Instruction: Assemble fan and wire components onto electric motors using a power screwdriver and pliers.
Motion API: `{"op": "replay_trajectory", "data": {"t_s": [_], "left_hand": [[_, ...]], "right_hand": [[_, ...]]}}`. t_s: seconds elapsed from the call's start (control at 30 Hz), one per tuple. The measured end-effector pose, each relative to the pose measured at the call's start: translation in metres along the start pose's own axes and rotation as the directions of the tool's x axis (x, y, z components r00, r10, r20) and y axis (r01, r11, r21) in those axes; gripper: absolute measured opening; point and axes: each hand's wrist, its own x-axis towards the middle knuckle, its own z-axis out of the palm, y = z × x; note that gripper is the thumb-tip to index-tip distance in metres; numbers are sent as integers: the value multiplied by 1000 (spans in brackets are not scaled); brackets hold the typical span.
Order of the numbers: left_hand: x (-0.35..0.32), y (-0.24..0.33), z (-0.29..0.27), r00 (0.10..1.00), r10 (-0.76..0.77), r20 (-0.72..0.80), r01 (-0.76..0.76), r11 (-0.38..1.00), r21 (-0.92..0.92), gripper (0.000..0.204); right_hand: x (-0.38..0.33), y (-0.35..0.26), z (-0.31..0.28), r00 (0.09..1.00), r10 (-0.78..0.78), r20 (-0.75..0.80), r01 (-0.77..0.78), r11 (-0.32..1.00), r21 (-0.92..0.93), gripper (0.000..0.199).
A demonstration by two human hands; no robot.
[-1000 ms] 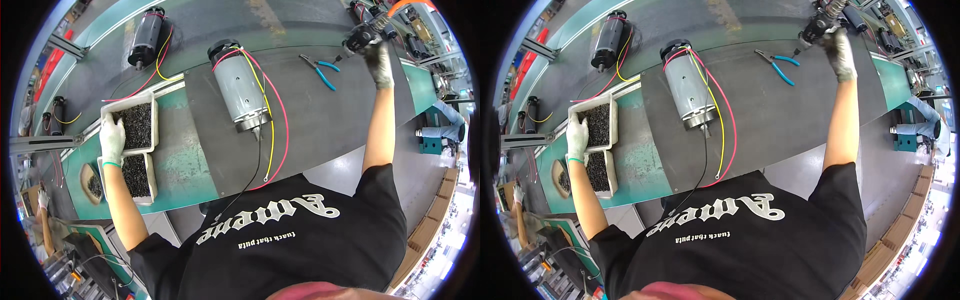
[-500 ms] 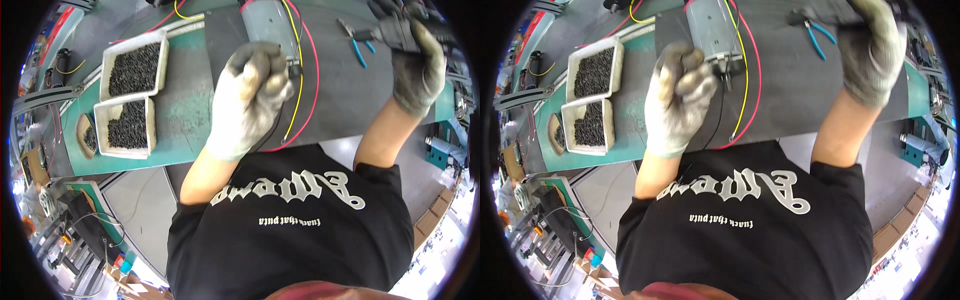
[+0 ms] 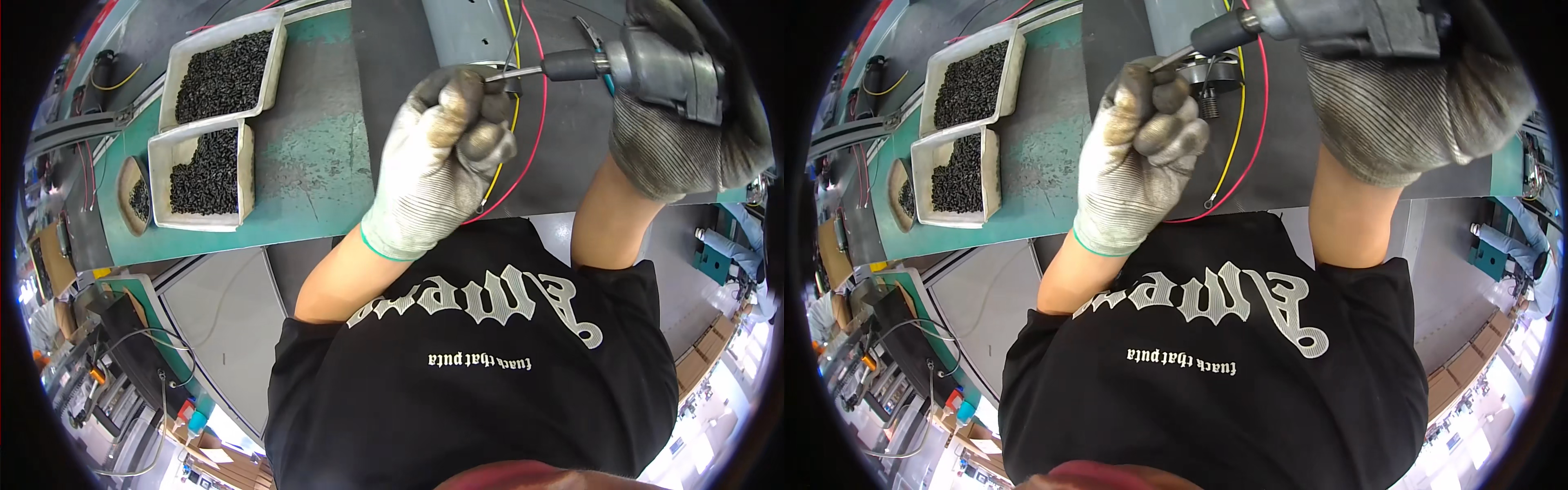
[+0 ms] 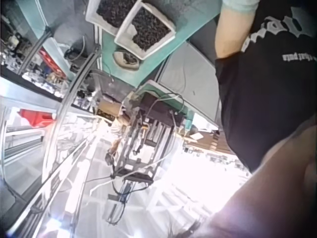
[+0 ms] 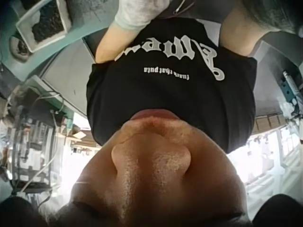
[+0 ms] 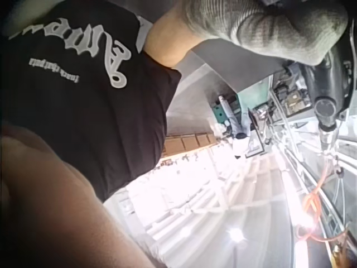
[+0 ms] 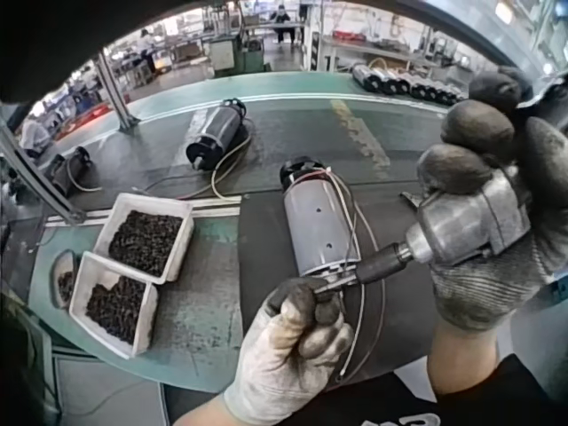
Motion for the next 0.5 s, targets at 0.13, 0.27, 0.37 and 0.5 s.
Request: {"op": "replay_trajectory", "data": {"t_s": [0.13,0.27,0.37,0.5], "left_hand": [[-1,-6,6,1000,-4,4,4,998,63,27],[-4,-11,-1,996,5,-87,-2,1000,24,24],[-6,-12,-8,995,51,-81,-45,997,67,28],[-12,-21,1,981,29,-191,-3,991,135,21]], "right_hand": [[-5,0,-6,999,-32,-18,32,999,-8,50],[-14,-10,-15,997,-61,-43,60,998,-15,48],[-21,-16,-27,995,-81,-59,81,997,-14,47],[-27,-3,-21,990,-109,-89,107,994,-27,46]]}}
